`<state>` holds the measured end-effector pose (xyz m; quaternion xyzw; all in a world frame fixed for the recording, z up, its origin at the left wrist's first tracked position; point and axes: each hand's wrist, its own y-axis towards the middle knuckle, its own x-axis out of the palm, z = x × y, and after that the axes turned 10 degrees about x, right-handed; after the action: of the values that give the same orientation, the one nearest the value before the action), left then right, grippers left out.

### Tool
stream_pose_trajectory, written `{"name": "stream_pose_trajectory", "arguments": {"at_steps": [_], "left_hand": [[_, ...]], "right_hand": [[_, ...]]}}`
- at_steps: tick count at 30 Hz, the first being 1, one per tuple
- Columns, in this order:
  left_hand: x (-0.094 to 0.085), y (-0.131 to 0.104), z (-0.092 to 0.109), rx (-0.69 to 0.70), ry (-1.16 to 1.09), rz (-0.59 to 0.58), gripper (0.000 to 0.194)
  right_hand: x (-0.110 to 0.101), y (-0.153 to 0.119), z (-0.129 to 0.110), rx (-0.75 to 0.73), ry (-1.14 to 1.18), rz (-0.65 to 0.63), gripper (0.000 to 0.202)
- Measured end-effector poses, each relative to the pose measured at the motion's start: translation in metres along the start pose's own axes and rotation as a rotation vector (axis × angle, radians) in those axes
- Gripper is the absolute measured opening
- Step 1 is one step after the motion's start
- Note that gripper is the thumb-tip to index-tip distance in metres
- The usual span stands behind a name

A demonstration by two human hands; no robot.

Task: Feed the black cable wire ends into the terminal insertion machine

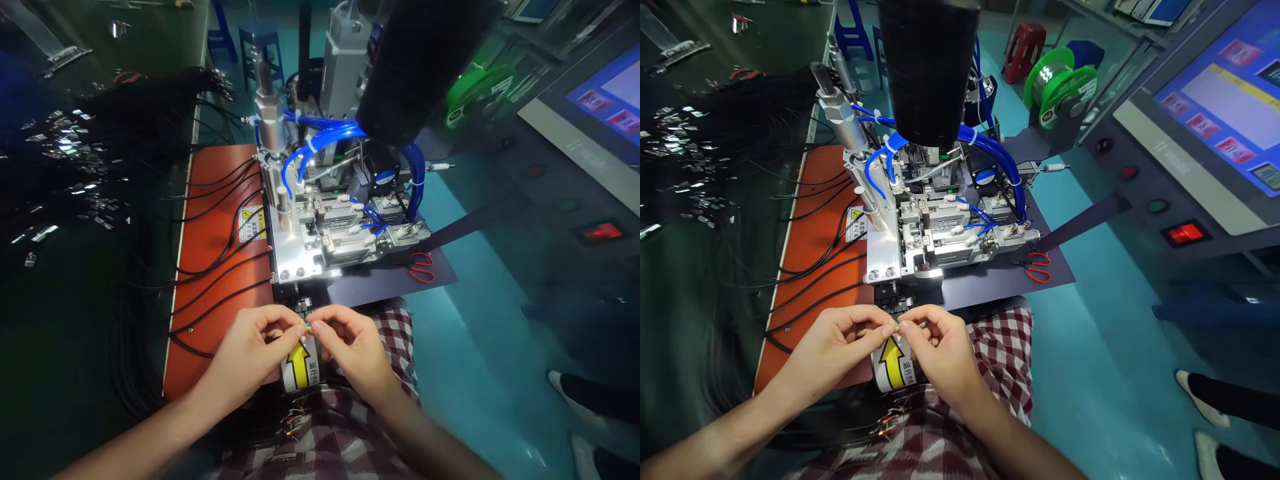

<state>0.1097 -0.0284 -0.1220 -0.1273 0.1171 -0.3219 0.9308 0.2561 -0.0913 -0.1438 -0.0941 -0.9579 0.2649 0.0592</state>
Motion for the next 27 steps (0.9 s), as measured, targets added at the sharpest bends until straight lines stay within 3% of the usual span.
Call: {"name": "stream_pose_trajectory", "arguments": {"at_steps": [11, 18, 27], "left_hand": [[-0.0002, 0.0003, 0.0027, 0.001, 0.025, -0.062, 0.021], [-0.0019, 0.0013, 0.0021, -0.012, -0.035, -0.064, 0.019], [-0.0025, 0.0027, 0.0019, -0.005, -0.028, -0.076, 0.021]], "right_hand": [[0.0031, -0.0044, 0.0035, -0.153, -0.150, 0.050, 0.013], [0.0000, -0.0004, 0.0021, -0.002, 0.040, -0.078, 0.015], [-0.0024, -0.0002, 0.0001, 0.002, 0.007, -0.019, 0.012]]}}
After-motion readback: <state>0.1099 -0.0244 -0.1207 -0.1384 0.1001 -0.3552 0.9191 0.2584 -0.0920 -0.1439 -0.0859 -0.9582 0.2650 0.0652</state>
